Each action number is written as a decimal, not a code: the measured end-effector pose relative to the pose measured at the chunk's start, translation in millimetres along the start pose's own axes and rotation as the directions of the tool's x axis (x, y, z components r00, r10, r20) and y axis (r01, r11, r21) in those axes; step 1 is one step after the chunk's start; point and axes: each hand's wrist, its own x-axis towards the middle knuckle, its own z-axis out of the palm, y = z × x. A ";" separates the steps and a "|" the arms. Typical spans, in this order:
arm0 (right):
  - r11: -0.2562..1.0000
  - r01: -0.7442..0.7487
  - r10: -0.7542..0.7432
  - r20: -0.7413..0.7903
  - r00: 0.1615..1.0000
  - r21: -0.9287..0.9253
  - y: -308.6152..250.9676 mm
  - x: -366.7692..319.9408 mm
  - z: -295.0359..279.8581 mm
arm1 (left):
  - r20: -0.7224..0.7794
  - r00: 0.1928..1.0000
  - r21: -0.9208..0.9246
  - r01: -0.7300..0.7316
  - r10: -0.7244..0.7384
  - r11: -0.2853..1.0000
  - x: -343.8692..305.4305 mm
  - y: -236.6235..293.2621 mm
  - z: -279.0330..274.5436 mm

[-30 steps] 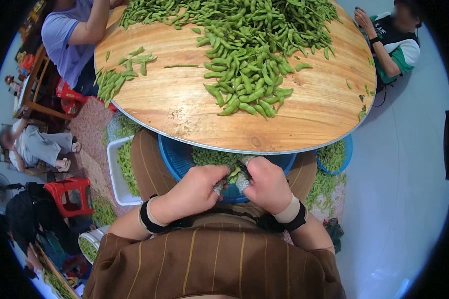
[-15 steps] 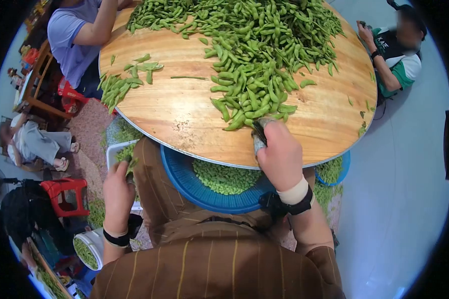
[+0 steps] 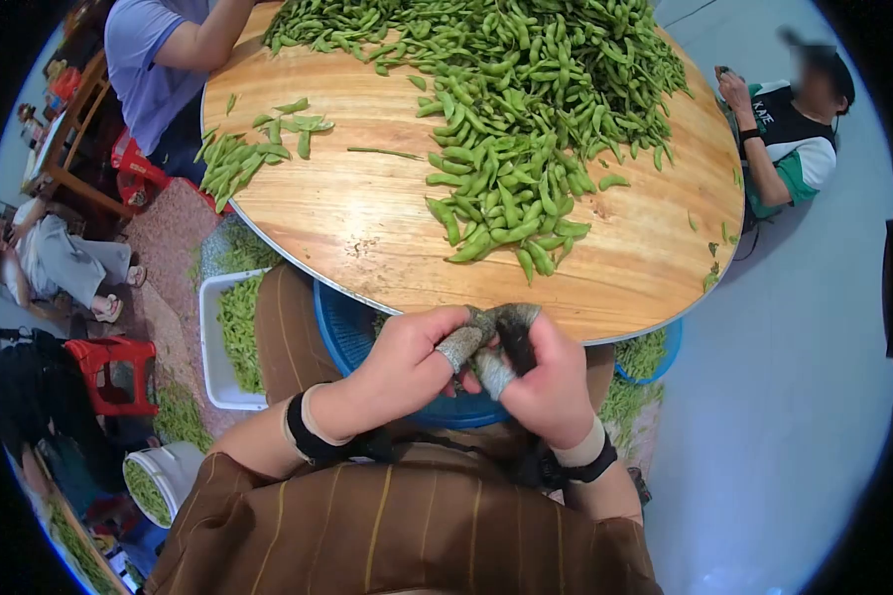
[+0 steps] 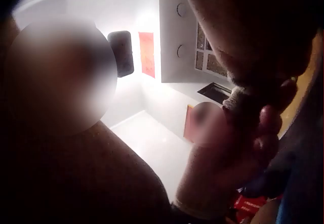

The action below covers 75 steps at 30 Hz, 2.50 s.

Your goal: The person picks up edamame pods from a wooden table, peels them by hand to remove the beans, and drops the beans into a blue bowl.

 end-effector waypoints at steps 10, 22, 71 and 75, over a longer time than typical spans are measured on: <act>0.950 -0.046 -0.037 0.257 0.966 0.309 22.4 -3.8 -2.8 | -0.042 0.987 -0.109 0.152 -0.157 0.982 -5.8 -0.7 -7.9; 0.820 -0.368 0.169 0.428 0.888 0.439 13.2 0.1 -11.2 | -0.045 0.998 0.158 -0.033 0.041 0.987 -5.5 -11.0 -5.0; 0.740 -0.510 0.172 0.609 0.774 0.440 21.3 -4.1 -14.5 | 0.179 0.905 0.671 -0.399 0.387 0.625 -8.7 -29.7 -6.7; 0.675 -0.541 0.129 0.641 0.757 0.502 29.2 -6.5 -9.3 | 0.225 0.906 0.636 -0.415 0.358 0.651 -12.3 -34.1 -7.4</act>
